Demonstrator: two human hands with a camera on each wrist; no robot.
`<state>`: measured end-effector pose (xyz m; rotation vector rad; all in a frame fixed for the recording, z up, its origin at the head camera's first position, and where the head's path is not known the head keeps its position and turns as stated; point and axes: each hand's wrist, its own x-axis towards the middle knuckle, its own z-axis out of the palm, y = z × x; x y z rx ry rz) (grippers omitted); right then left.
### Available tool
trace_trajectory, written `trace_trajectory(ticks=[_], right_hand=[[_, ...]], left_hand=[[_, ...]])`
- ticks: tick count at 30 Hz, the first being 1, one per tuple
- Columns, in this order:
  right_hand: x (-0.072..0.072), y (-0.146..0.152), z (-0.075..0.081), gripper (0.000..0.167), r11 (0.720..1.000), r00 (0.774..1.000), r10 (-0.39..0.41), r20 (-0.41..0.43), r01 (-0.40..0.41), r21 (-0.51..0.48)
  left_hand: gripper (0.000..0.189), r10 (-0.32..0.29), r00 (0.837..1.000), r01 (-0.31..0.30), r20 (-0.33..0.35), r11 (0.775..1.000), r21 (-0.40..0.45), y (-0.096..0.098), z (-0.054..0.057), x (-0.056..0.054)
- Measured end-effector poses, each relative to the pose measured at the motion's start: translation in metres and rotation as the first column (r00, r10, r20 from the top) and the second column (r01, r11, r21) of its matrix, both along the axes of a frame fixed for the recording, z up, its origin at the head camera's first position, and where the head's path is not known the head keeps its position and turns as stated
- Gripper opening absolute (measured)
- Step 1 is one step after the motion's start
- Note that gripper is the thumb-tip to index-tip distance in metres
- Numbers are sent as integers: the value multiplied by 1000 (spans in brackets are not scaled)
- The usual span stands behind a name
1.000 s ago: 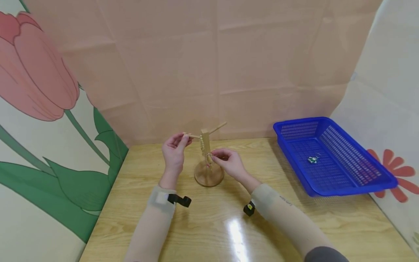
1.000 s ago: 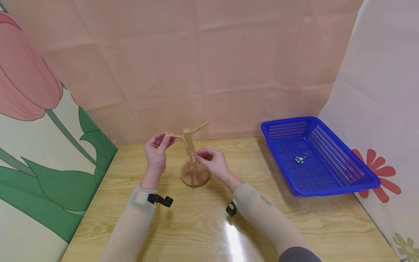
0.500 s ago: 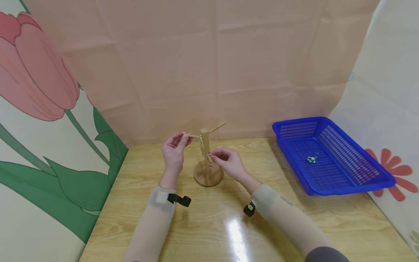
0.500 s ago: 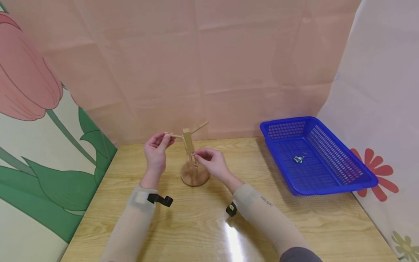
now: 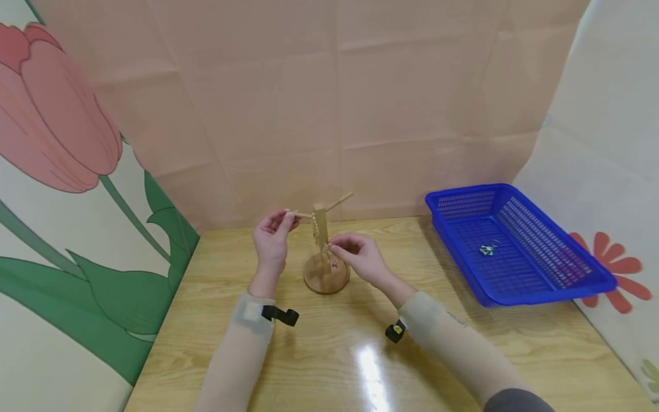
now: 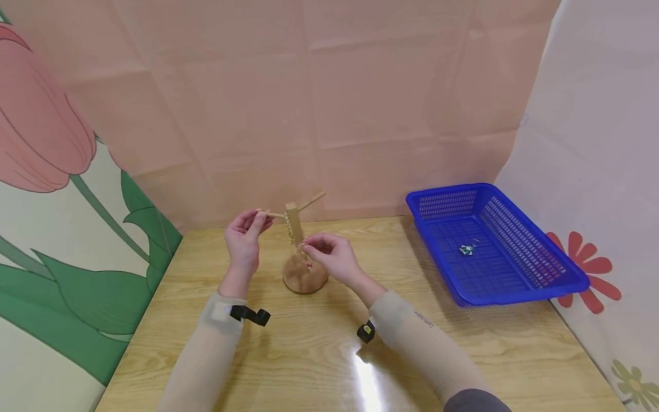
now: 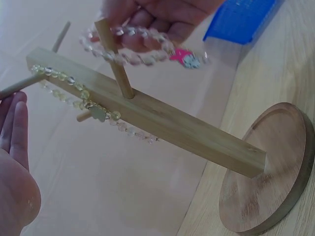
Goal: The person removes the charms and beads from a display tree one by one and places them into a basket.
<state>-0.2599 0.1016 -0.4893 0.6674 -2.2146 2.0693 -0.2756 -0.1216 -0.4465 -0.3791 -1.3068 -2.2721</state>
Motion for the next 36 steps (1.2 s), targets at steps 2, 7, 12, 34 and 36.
trace_trajectory(ticks=[2,7,12,34,36], right_hand=[[2,0,3,16,1000,1000,10,-10,-10,-7],[9,4,9,14,999,998,43,-38,-44,-7],[16,12,10,12,996,995,88,-56,-87,14],[15,24,11,11,994,994,96,-55,-93,52],[14,28,10,11,995,994,91,-58,-89,45]], left_hand=[[12,2,1000,-2,2,1000,-1,-1,0,0],[7,6,1000,-5,11,1000,-9,-3,-1,0],[20,-3,1000,3,12,1000,-19,-2,-4,2],[9,-1,1000,0,-10,1000,-15,-1,-4,0],[10,-2,1000,2,-7,1000,-15,-1,-4,0]])
